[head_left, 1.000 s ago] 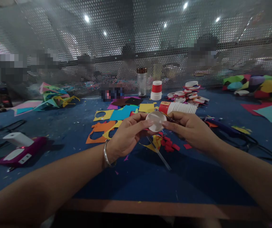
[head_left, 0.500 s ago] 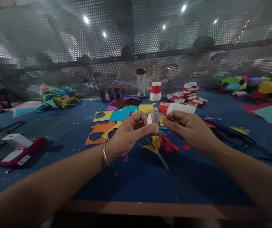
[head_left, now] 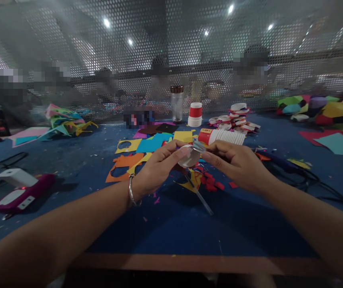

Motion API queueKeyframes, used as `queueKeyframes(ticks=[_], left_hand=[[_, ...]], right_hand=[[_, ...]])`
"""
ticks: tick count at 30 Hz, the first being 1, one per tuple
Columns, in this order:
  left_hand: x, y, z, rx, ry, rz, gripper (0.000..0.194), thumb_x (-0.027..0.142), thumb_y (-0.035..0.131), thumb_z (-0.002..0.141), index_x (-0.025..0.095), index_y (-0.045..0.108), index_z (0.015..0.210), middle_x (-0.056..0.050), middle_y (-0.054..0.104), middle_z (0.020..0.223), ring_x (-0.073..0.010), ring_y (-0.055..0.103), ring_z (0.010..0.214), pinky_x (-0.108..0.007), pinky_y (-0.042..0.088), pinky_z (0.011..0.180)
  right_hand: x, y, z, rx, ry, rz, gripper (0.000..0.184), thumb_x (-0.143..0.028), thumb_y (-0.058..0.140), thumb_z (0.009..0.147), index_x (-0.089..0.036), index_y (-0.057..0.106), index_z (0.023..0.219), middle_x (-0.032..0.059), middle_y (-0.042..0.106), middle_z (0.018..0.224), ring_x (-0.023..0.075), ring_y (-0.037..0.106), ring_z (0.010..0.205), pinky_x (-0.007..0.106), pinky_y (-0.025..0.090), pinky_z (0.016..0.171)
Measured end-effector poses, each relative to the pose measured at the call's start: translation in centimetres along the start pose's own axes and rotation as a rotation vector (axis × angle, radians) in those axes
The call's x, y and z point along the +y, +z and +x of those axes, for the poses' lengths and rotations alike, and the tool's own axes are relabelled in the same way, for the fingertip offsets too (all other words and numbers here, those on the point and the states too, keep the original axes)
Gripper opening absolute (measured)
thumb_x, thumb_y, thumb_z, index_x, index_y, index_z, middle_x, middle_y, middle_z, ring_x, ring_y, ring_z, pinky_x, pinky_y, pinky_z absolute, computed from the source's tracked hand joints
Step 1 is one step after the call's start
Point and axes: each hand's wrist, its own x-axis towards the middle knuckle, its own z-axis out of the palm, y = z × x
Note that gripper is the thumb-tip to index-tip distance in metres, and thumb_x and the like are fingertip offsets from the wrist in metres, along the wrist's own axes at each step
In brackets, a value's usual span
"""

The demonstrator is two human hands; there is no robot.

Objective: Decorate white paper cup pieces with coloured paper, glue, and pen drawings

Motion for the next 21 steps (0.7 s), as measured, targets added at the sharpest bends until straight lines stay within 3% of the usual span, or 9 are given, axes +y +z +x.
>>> queueKeyframes(ticks=[5, 10, 21], left_hand=[[-0.43, -0.28, 0.10, -0.044, 0.042, 0.040, 0.032, 0.049, 0.076, 0.090, 0.021, 0.073, 0.103, -0.005, 0.071, 0.108, -0.0146, 0.064, 0.092, -0.024, 0.056, 0.077], [-0.80, -0.47, 0.16, -0.041, 0.064, 0.061, 0.025, 0.044, 0.074, 0.093, 0.023, 0.077, 0.105, -0.003, 0.074, 0.105, -0.0120, 0.065, 0.093, -0.022, 0.054, 0.087], [-0.17, -0.60, 0.08, -0.037, 0.101, 0.272, 0.030, 0.046, 0.067, 0.095, 0.021, 0.080, 0.103, -0.005, 0.073, 0.094, -0.0148, 0.063, 0.085, -0.025, 0.054, 0.078]], right_hand=[[0.20, -0.17, -0.07, -0.024, -0.020, -0.038, 0.057, -0.074, 0.053, 0.093, -0.020, 0.062, 0.078, -0.0041, 0.047, 0.059, 0.0105, 0.037, 0.053, 0.028, 0.027, 0.049], [0.14, -0.24, -0.19, -0.008, -0.045, -0.060, 0.053, -0.070, 0.053, 0.095, -0.021, 0.059, 0.077, -0.0037, 0.047, 0.060, 0.0111, 0.039, 0.054, 0.028, 0.030, 0.051], [-0.44, -0.41, -0.26, -0.003, -0.088, -0.095, 0.047, -0.062, 0.055, 0.096, -0.022, 0.054, 0.072, -0.0046, 0.045, 0.058, 0.0103, 0.037, 0.052, 0.028, 0.030, 0.050]])
